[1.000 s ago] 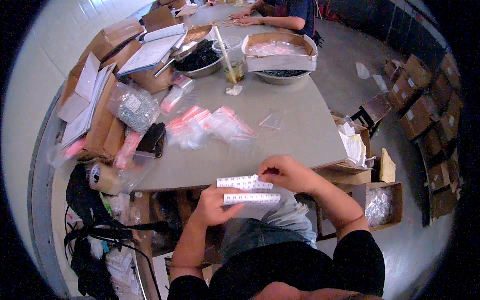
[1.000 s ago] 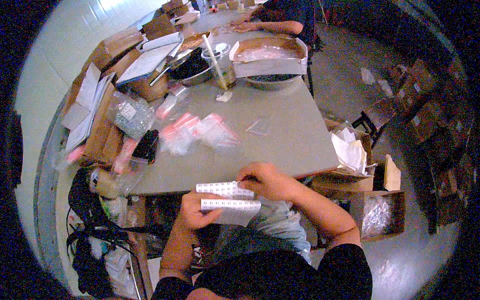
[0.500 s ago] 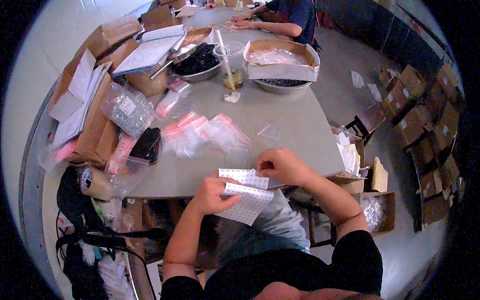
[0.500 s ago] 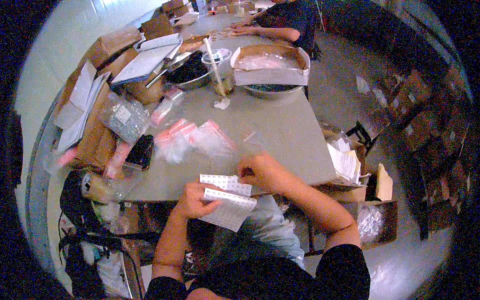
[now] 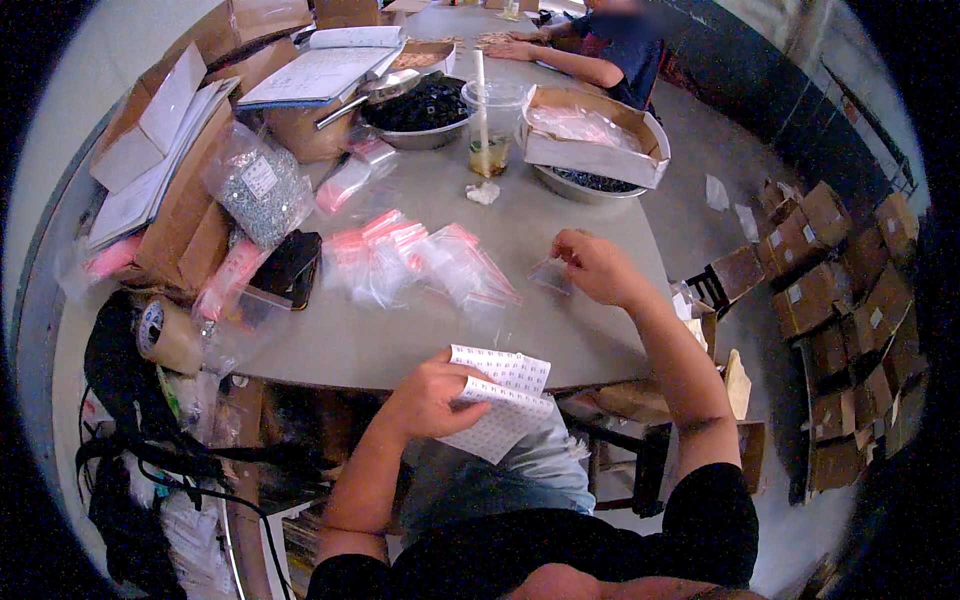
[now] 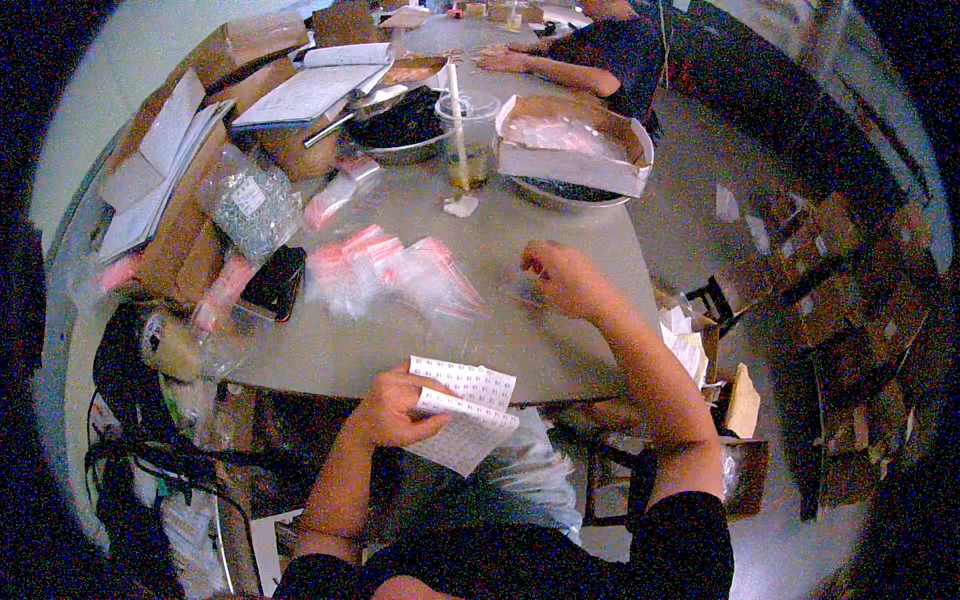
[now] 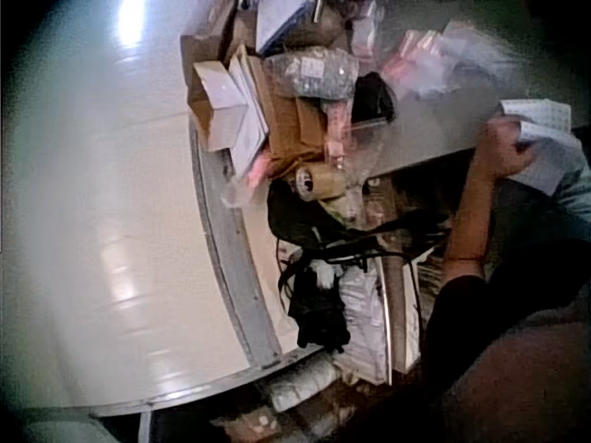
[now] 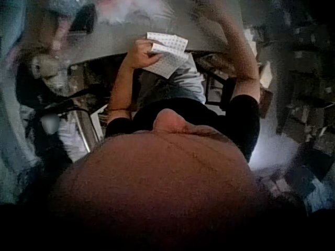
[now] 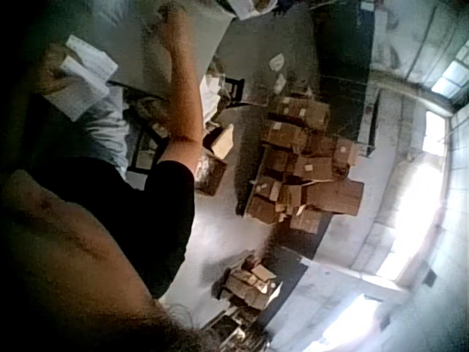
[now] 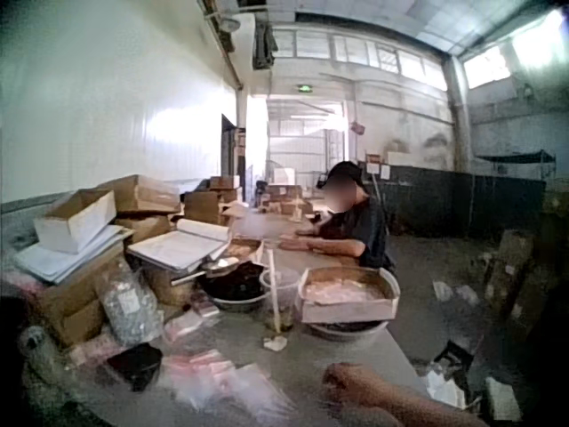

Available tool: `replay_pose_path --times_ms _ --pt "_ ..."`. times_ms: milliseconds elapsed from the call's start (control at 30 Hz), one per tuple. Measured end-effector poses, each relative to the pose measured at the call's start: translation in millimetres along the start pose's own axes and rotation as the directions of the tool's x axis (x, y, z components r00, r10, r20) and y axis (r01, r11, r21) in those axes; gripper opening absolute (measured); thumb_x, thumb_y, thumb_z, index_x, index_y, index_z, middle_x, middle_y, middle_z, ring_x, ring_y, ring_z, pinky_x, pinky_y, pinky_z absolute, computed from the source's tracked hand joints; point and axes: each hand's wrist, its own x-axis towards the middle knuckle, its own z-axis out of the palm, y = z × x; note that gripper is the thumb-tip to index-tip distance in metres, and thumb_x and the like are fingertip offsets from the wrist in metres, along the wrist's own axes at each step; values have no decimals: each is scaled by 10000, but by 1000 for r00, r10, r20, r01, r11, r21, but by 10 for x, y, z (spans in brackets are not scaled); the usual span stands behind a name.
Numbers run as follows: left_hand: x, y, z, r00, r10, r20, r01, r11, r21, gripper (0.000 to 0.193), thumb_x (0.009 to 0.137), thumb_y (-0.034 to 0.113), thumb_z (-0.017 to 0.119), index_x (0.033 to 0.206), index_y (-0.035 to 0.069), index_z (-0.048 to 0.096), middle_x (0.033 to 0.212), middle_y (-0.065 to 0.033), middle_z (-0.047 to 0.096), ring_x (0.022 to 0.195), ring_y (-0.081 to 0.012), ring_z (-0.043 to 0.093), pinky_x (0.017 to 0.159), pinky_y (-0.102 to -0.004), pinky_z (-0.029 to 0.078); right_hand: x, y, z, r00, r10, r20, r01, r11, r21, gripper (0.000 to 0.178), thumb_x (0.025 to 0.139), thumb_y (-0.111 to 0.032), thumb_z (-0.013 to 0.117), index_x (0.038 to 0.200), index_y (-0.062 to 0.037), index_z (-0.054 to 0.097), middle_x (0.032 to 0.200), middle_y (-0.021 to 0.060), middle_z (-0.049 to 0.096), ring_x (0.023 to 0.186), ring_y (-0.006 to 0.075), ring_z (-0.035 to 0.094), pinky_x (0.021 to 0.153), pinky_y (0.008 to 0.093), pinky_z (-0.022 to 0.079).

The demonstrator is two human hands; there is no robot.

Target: The person sits at a table in a warehouse and packs small white circular items into clear plastic bags. They pick up the items from a sheet, place them into the bags, and seal them. The person occasionally adjusts the position of the bags and the sheet of items on the table.

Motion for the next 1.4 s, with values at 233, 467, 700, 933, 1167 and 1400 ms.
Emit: replay_pose_path --times_ms 233,467,700,933,1167,1400 --pt "-20 7 2 999 31 -21 -31 999 -13 131 691 127 747 729 34 663 931 -100 701 857 -296 652 809 -373 508 108 332 10 989 74 -127 -100 972 -212 326 687 -83 717 964 -53 546 894 143 590 844 305 570 730 408 472" --pt "-45 -51 36 998 55 -15 -56 998 -33 139 695 129 742 717 26 651 932 -108 696 840 -304 643 800 -382 507 194 73 35 983 27 182 -30 1000 9 293 713 -89 705 946 -31 537 795 105 611 733 271 592 676 364 479" --pt "-33 0 11 998 65 -16 -65 998 -7 129 696 133 741 737 39 663 926 -107 694 812 -306 646 792 -379 509 281 -60 164 985 72 157 -42 982 -184 222 775 -127 654 947 -32 550 841 142 612 794 325 589 720 401 480" --pt "-30 -6 40 999 37 -27 -37 999 -14 142 716 138 724 808 38 681 917 -108 691 849 -311 643 824 -391 500 57 -370 477 920 -269 286 325 930 -171 152 772 -138 681 877 -54 609 1005 149 560 1001 320 513 855 409 435" --pt "-25 30 21 999 -15 -38 15 1000 7 160 734 144 712 845 36 674 922 -123 686 881 -329 636 842 -404 493 -27 -409 478 990 -110 90 127 971 -205 207 750 -204 709 836 -45 607 1008 149 558 990 316 519 865 407 435" --pt "-23 -2 42 999 -32 -31 31 999 -32 177 741 149 707 878 42 675 930 -120 682 889 -336 629 833 -405 493 23 -267 325 997 -40 70 41 999 -11 219 730 -233 711 799 -54 606 880 174 593 954 343 535 780 416 461"
